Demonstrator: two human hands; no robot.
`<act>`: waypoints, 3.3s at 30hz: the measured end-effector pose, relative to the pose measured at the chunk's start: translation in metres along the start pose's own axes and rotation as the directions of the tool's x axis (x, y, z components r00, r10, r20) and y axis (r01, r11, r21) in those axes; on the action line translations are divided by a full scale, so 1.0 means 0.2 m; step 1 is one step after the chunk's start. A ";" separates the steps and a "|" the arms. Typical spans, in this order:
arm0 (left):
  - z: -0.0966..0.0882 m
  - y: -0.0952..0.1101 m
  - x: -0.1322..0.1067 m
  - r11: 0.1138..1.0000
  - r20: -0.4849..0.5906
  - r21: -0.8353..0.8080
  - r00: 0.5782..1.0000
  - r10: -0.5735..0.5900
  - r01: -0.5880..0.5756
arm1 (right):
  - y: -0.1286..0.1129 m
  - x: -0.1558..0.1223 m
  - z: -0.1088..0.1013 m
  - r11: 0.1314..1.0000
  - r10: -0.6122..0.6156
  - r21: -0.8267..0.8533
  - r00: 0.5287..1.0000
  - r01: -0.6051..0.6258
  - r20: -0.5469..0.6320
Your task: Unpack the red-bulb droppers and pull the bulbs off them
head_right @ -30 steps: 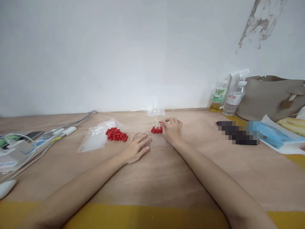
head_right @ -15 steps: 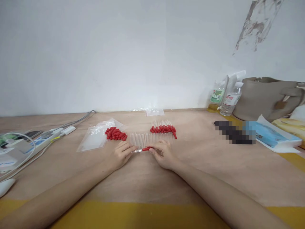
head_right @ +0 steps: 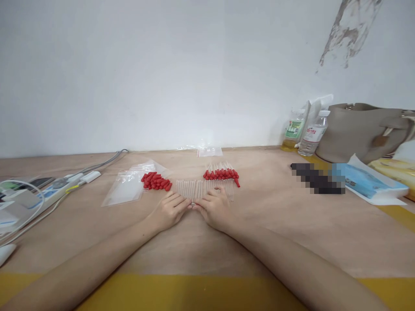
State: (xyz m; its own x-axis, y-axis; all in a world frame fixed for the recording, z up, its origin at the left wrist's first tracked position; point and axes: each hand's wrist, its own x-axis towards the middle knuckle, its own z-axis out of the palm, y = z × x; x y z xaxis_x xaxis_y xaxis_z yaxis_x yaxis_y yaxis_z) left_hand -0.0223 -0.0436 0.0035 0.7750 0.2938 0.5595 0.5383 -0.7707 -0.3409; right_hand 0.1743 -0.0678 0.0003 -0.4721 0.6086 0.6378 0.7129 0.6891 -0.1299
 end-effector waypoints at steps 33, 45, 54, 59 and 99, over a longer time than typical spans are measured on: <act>0.01 -0.20 -0.10 0.795 -0.007 -0.212 0.813 -0.583 0.568 | 0.51 -0.05 -0.21 0.855 0.509 0.012 0.834 -0.519 -0.214; 0.08 -0.24 -0.09 0.836 0.009 -0.087 0.839 -0.544 0.542 | 0.63 -0.09 -0.22 0.542 0.834 0.038 0.543 -0.840 0.096; 0.04 -0.19 -0.08 0.798 0.100 -0.240 0.832 -0.546 0.553 | 0.64 -0.11 -0.14 0.604 0.785 0.101 0.612 -0.790 0.099; 0.03 -0.19 -0.09 0.808 0.069 -0.237 0.839 -0.540 0.540 | 0.67 -0.11 -0.15 0.592 0.801 0.100 0.598 -0.800 0.037; 0.01 -0.11 -0.02 0.934 -0.093 -0.108 0.932 -0.349 0.339 | 0.21 -0.03 -0.08 0.844 0.328 0.477 0.940 -0.246 -0.096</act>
State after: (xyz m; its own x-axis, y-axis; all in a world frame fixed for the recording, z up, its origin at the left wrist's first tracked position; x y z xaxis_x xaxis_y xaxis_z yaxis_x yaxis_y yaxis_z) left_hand -0.0368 -0.0267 0.0079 0.5038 0.4907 0.7109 0.7302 -0.6816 -0.0470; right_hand 0.2155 -0.0489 0.0040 -0.1598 0.7603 0.6296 0.4708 0.6193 -0.6284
